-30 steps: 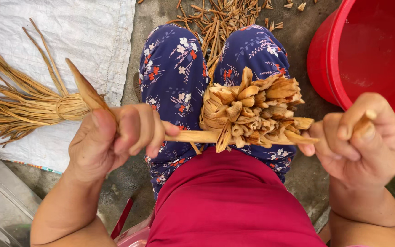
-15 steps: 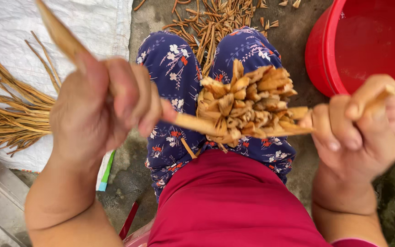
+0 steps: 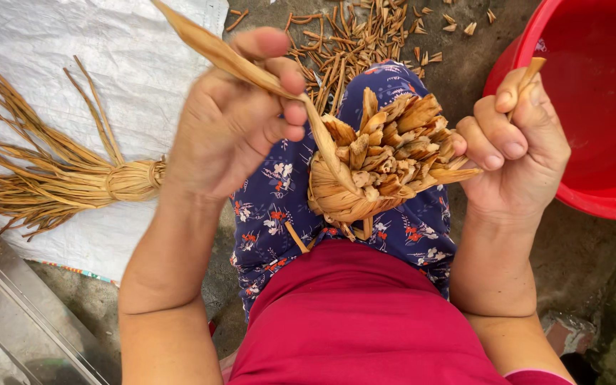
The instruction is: The person trims the ends of dried sticks using shears, then bundles them and ties the bundle with a strip of material. The person then folds a large sack and places it aside.
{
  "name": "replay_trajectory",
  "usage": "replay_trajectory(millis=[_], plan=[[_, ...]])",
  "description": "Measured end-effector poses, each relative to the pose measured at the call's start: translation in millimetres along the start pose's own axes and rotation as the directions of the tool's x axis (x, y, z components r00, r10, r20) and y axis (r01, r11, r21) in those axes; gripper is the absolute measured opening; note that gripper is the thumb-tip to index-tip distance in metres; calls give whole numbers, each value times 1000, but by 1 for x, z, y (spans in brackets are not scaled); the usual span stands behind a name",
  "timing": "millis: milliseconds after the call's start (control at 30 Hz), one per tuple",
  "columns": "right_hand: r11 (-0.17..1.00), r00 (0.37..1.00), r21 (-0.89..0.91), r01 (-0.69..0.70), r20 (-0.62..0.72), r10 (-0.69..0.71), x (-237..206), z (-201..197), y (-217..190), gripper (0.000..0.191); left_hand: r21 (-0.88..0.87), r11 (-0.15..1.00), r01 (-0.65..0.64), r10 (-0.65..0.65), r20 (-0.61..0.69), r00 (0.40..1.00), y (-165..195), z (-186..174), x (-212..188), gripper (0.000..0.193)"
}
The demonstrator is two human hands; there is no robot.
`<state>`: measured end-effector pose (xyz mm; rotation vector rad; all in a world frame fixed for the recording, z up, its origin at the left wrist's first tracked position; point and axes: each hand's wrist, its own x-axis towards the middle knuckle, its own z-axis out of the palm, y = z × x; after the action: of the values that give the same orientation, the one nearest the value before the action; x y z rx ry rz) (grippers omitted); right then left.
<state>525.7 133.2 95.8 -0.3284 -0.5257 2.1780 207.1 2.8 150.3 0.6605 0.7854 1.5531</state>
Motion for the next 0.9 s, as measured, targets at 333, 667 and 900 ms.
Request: replay_trajectory(millis=[333, 667, 900], plan=[[1000, 990, -4, -13, 141, 13, 7, -3, 3, 25, 484, 792, -373, 435, -20, 900, -28, 19, -20, 20], [999, 994, 28, -39, 106, 36, 13, -4, 9, 27, 40, 998, 43, -38, -112, 993, -101, 42, 78, 21], [994, 991, 105, -40, 130, 26, 15, -4, 22, 25, 39, 968, 250, -243, -130, 961, -95, 29, 73, 22]])
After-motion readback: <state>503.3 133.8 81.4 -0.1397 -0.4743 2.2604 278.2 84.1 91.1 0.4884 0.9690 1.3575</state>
